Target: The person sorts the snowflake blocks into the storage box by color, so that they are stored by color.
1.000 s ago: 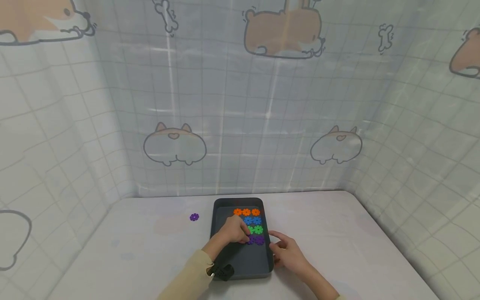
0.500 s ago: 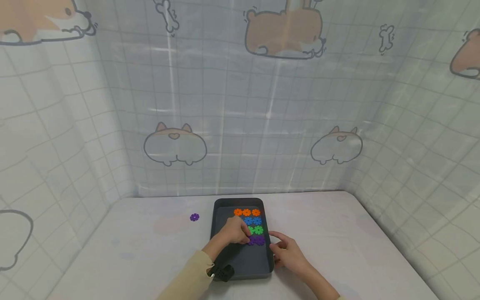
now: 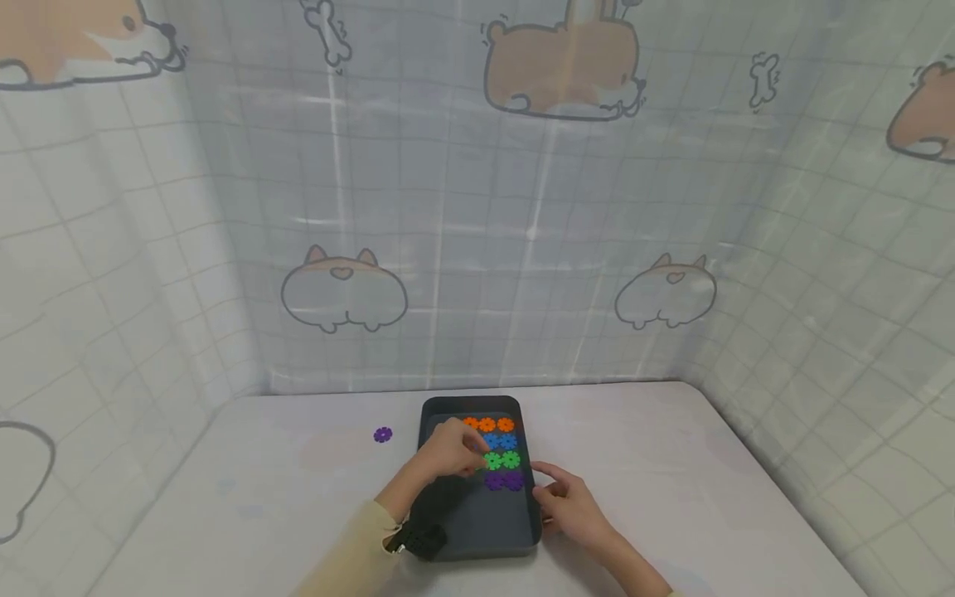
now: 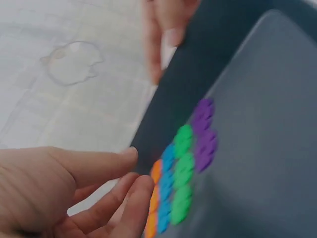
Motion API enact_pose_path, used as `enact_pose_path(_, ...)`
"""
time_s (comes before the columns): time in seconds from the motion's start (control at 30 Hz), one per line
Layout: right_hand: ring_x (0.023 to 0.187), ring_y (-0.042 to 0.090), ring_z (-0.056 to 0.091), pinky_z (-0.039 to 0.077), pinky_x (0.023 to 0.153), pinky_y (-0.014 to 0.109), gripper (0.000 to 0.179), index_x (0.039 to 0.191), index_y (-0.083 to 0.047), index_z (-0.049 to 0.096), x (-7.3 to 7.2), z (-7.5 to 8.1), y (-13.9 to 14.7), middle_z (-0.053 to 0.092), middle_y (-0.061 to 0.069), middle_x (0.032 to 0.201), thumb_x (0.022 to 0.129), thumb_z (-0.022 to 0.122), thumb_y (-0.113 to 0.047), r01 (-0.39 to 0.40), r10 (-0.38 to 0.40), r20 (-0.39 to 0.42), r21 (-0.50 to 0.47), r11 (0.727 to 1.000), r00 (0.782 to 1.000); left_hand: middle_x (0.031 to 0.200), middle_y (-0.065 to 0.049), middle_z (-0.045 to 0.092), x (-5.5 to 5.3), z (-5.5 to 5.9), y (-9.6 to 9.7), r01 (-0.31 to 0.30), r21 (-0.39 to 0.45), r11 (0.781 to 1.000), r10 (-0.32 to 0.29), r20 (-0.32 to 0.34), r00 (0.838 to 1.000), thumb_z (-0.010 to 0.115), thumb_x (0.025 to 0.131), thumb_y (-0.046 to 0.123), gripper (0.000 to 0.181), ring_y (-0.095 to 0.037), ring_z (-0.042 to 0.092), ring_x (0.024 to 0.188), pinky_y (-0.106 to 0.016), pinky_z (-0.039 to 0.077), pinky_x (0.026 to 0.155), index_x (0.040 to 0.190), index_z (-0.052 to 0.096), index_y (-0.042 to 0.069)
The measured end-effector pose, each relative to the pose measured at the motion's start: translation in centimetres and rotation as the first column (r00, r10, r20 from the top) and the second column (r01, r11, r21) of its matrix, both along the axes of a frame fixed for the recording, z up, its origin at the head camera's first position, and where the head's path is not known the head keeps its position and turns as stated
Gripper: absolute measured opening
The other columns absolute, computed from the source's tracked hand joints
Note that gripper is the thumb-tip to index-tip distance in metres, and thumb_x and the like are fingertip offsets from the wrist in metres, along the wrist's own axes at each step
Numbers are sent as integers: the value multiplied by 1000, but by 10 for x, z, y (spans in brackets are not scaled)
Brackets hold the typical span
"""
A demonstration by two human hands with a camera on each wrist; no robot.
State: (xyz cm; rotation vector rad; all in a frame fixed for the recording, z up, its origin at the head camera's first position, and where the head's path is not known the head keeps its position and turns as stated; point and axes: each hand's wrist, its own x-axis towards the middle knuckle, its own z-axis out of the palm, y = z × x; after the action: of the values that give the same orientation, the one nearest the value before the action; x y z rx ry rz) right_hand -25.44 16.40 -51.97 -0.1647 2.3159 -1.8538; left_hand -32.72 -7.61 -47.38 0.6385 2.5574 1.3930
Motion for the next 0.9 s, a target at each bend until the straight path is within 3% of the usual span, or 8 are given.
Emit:
enact_pose_path(0.1,74,24,66,58,60,39,47,142,-2,45,1,-1,-1,63,13,91,97,57,-9,9,-9,-7,11,1000,1000,71,-13,67,-3,11,-17,-11,15,1000,12,-27,1000,73,86,6,14,-26,63,58,-38,56,54,98,74,-1)
enact_pose_path(0.23,77,24,66,58,61,39,47,143,-1,45,0,-1,-1,64,14,96,98,56,-8,21,-21,-2,19,1000,1000,72,-6,65,-12,20,-44,-124,52,991,125,-20,992,68,91,11,13,-24,60,61,-36,53,56,100,73,3)
enact_pose_path(0.37,77,24,66,58,61,39,47,143,-2,45,-1,-1,0,64,15,97,97,56,-9,18,-18,5,9,1000,1000,82,-6,67,-27,17,-75,-253,37,967,255,-41,966,68,91,13,16,-24,63,68,-34,51,58,103,73,3)
enact_pose_path(0.47,77,23,67,58,62,38,47,142,-3,46,-1,-1,0,63,14,97,97,57,-9,15,-15,2,5,1000,1000,89,-7,69,-37,11,-99,-307,-7,952,305,-105,947,69,90,15,18,-18,63,71,-31,51,58,103,73,3)
enact_pose_path(0.73,77,23,66,58,62,37,48,143,-4,46,-2,-3,1,63,14,96,97,58,-10,15,-15,-1,2,1000,1000,93,-9,69,-50,-6,-146,-284,-121,951,250,-237,939,72,87,17,18,-22,64,81,-36,53,65,99,73,3)
enact_pose_path(0.9,75,22,65,58,62,38,48,143,-3,45,-2,-4,2,62,13,94,97,58,-10,14,-14,-2,-1,1000,1000,101,-11,66,-59,-27,-160,-266,-163,950,232,-200,952,75,86,24,26,-24,65,87,-38,54,71,105,72,6)
